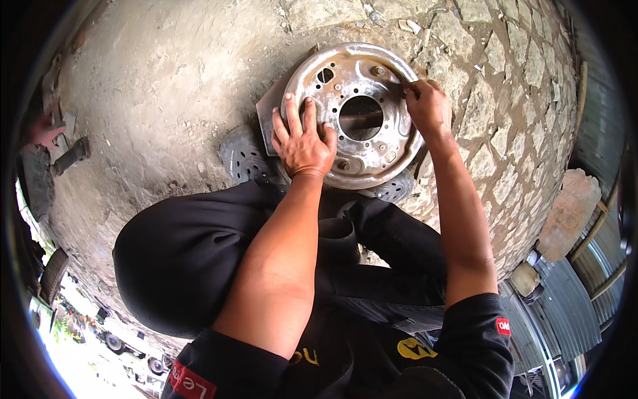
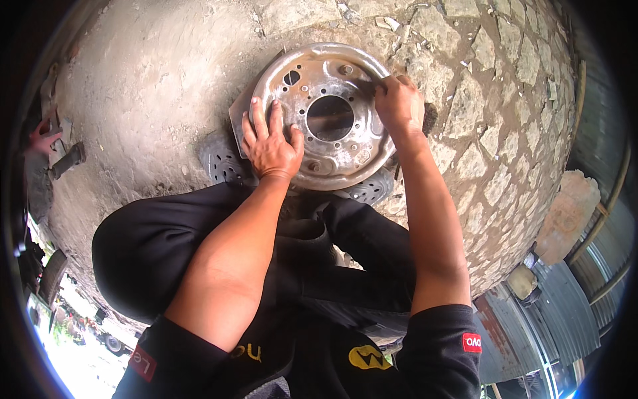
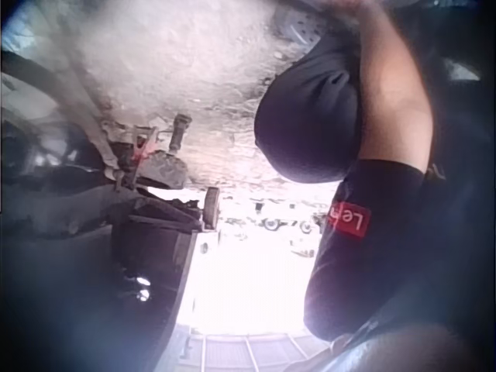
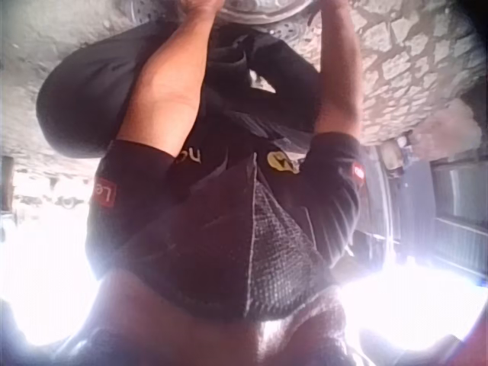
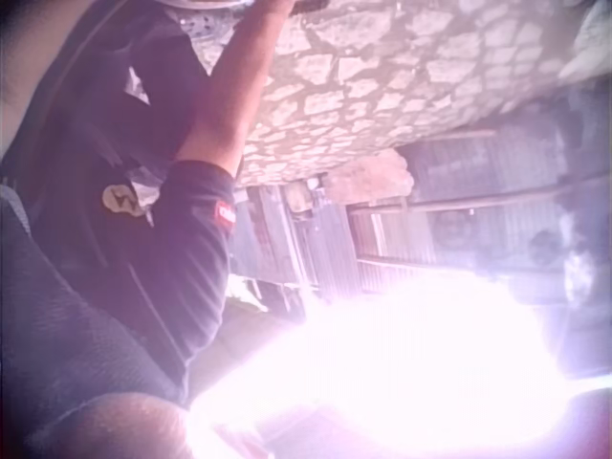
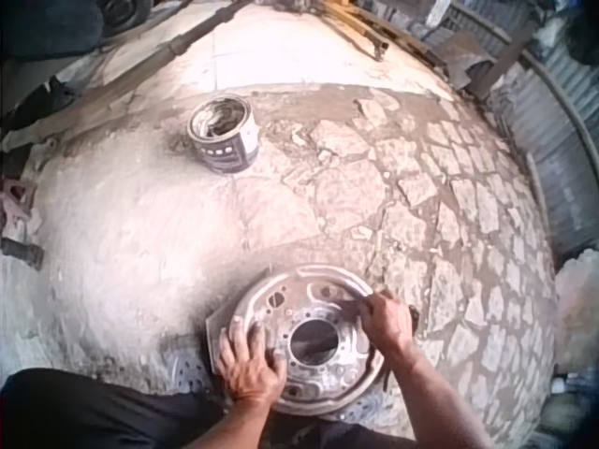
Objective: The person scrubs a metal wheel hub with a wire brush and then sands it with a sanding block. The person works on the outer rim and inner surfaces of the hub while sitting on the ground.
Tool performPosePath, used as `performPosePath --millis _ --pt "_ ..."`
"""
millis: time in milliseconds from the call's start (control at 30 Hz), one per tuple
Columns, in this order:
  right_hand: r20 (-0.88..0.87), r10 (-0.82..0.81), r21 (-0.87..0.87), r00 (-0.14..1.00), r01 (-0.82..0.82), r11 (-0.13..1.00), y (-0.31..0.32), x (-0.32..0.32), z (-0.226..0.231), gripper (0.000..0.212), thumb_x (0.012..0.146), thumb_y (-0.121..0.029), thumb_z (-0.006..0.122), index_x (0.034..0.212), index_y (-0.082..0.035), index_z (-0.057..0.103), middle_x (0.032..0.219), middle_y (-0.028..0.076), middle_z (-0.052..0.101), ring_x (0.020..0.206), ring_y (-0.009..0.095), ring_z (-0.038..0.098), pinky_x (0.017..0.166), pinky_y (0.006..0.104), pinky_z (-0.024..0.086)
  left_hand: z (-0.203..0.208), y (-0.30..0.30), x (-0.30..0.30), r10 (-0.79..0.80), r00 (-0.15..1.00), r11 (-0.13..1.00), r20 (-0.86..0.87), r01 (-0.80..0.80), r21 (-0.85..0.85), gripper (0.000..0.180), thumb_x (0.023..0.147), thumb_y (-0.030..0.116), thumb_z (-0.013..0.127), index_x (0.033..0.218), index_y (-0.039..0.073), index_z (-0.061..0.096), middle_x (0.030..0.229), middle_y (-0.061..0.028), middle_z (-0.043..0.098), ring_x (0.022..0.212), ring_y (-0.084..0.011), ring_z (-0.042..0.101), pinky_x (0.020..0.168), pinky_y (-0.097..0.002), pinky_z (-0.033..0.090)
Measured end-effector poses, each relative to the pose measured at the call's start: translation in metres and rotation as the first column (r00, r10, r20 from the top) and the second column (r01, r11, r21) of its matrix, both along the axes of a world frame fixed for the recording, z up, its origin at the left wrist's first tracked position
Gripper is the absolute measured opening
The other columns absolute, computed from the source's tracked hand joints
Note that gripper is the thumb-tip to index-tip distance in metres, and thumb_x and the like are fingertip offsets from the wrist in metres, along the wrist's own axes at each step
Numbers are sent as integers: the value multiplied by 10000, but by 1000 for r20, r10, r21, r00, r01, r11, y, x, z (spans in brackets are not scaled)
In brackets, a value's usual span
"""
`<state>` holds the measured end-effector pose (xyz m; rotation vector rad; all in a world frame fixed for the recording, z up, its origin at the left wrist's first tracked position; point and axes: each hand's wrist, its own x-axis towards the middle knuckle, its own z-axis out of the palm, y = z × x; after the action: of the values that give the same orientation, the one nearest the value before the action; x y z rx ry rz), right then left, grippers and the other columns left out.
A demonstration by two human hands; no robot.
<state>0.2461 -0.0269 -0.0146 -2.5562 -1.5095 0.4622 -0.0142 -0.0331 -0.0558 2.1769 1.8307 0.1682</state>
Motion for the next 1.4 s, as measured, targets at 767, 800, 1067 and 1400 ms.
performPosePath --millis 767,800,1067,1400 --pt "-77 -130 236 988 145 961 -30 -8 -9 209 950 -199 618 1080 -91 742 1036 202 706 978 420 677 903 499 533 -2 1 1 6 1000 1000 -9 -6 -5 645 917 451 585 1523 237 528 1696 -89 275 1475 -418 324 1168 -564 308" --pt "-34 -112 263 993 117 958 -33 -8 -14 205 949 -197 618 1079 -96 740 1030 200 704 976 418 674 898 503 533 -1 1 2 5 1000 1000 -10 -5 -11 643 917 449 586 1522 237 529 1695 -90 276 1475 -417 323 1168 -564 308" --pt "-69 -84 241 994 98 965 -32 -8 -9 174 954 -191 617 1042 -95 732 1021 188 703 957 414 668 881 504 535 -1 1 1 10 1000 1000 -4 -10 0 636 918 446 585 1517 236 535 1691 -94 283 1475 -418 323 1167 -571 308" --pt "61 -131 173 989 119 978 -51 -13 -22 147 934 -171 643 998 -57 710 968 204 688 911 419 672 827 514 542 -7 -1 1 1 1000 1000 -28 -1 16 639 920 455 586 1520 243 527 1702 -82 258 1478 -418 317 1169 -577 300"
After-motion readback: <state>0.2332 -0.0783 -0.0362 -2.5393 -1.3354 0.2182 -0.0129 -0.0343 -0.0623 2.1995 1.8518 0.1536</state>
